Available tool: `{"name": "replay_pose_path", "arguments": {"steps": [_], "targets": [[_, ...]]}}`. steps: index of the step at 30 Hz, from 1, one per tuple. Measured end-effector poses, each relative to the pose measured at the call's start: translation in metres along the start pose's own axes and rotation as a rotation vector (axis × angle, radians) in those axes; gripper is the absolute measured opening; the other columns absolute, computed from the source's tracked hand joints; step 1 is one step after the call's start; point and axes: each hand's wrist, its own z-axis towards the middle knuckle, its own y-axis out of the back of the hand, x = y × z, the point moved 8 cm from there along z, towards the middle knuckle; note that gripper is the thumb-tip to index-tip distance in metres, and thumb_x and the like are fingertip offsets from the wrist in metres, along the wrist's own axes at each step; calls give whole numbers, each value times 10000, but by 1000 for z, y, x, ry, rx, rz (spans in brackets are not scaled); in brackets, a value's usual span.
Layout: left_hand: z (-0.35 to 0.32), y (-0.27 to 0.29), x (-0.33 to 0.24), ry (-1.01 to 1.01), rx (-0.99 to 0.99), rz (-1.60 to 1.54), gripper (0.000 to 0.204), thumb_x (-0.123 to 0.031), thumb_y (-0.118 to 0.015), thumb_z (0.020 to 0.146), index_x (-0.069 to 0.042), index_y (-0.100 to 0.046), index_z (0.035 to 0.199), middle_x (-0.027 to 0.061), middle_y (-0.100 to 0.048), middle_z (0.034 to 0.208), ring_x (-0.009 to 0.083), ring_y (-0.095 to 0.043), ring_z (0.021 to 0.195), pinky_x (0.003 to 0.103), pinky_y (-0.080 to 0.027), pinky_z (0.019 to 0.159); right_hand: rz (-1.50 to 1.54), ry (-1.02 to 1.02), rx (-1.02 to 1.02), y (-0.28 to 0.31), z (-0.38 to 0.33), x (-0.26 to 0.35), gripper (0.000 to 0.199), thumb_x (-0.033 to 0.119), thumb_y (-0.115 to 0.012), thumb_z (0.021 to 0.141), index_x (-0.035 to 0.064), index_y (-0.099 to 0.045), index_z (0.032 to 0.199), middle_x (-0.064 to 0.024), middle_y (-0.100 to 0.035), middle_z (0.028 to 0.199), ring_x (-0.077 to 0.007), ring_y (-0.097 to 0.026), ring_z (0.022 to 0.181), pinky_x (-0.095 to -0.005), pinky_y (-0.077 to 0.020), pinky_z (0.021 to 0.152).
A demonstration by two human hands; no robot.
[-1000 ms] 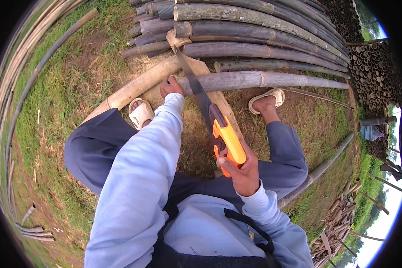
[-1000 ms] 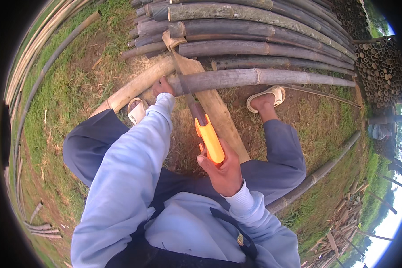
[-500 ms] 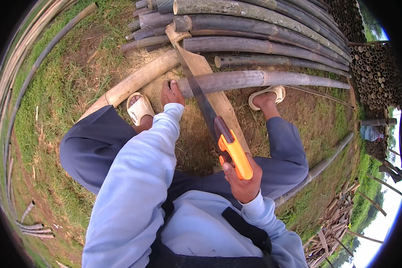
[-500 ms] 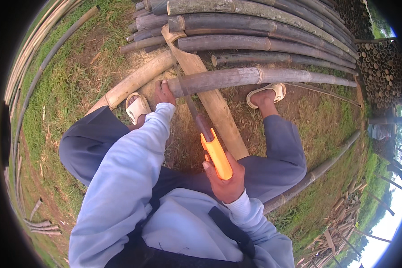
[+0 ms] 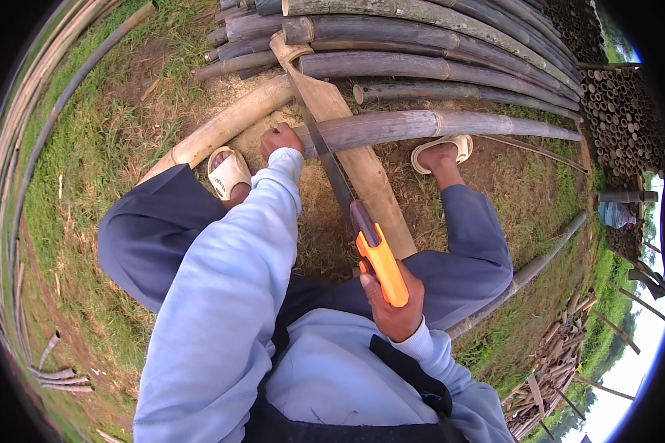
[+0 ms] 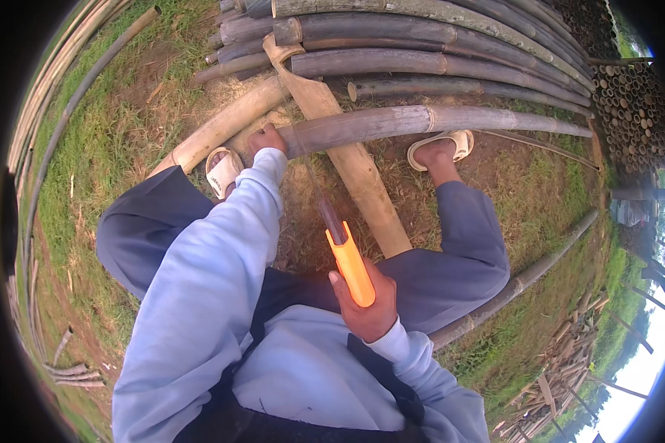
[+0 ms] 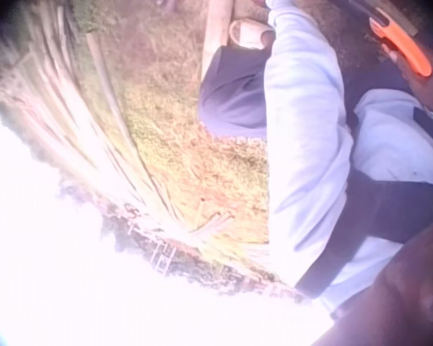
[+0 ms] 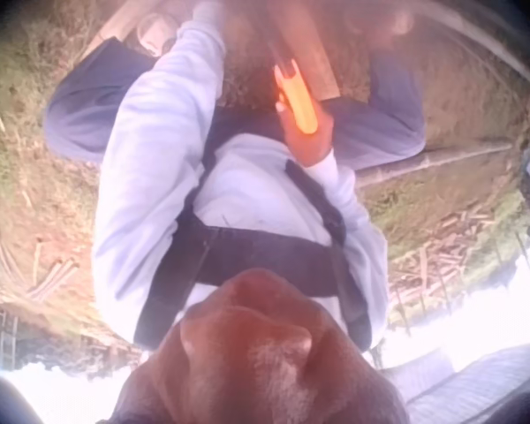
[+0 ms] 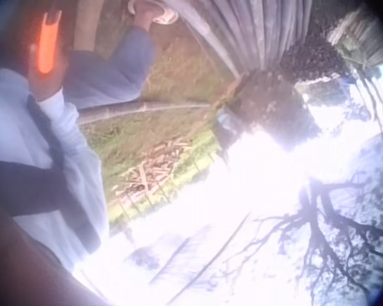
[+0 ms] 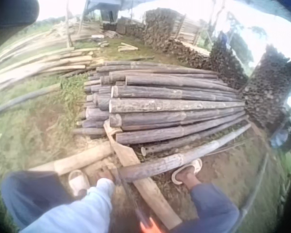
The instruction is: The person uses a hand saw to cut a long bamboo pole into shorter sections. The bamboo is positioned on a wooden support, and the person repeatedly saws through the pole, creating multiple cut pieces that fall to the ground.
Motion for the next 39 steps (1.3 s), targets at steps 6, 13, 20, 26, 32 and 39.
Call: {"name": "replay_pose_path", "arguments": {"steps": [6, 13, 20, 26, 32, 39], "targets": [[15, -8, -5, 215, 80, -53, 469, -334, -566, 846, 86, -726, 978, 322, -682, 1054, 455, -666, 1025, 496, -490, 955, 3, -42, 35, -6, 16, 1, 211, 86, -716, 916, -38, -640, 1069, -105, -643, 782, -144, -615, 704, -284, -499, 665], [1, -1, -5, 10, 108, -1, 410, -315, -563, 832, -25, -749, 1053, 274, -683, 1122, 447, -651, 1066, 492, -486, 965, 33, -87, 31, 1, -13, -2, 263, 80, -706, 928, -51, -638, 1146, -88, -687, 871, -109, -641, 783, -259, -510, 718], [16, -6, -13, 149, 108, 51, 476, -358, -528, 885, 38, -742, 1041, 274, -690, 1134, 421, -658, 1099, 478, -478, 992, 58, -12, 42, 5, 30, 24, 216, 44, -685, 938, -58, -630, 1120, -71, -665, 861, -83, -565, 724, -241, -473, 665], [55, -40, -7, 104, 184, 139, 410, -304, -544, 895, 24, -749, 1032, 245, -689, 1173, 408, -645, 1149, 429, -491, 989, -221, 293, -60, 43, -25, 108, 244, 129, -740, 882, -10, -665, 1069, -117, -686, 863, -217, -687, 700, -284, -515, 638], [31, -24, 5, -1, 122, 90, 481, -384, -538, 868, 0, -746, 1070, 282, -686, 1124, 440, -647, 1095, 486, -475, 1003, -55, 252, -153, 64, -29, 84, 256, 126, -743, 892, -41, -645, 1058, -53, -640, 782, -144, -608, 674, -275, -485, 637], [-12, 4, 2, -34, 105, 8, 526, -396, -490, 869, 12, -721, 1107, 309, -678, 1096, 476, -645, 1051, 518, -479, 961, 167, 25, -30, 20, 1, -4, 242, 47, -696, 932, -59, -622, 1137, -7, -613, 795, -57, -533, 686, -220, -443, 631]]}}
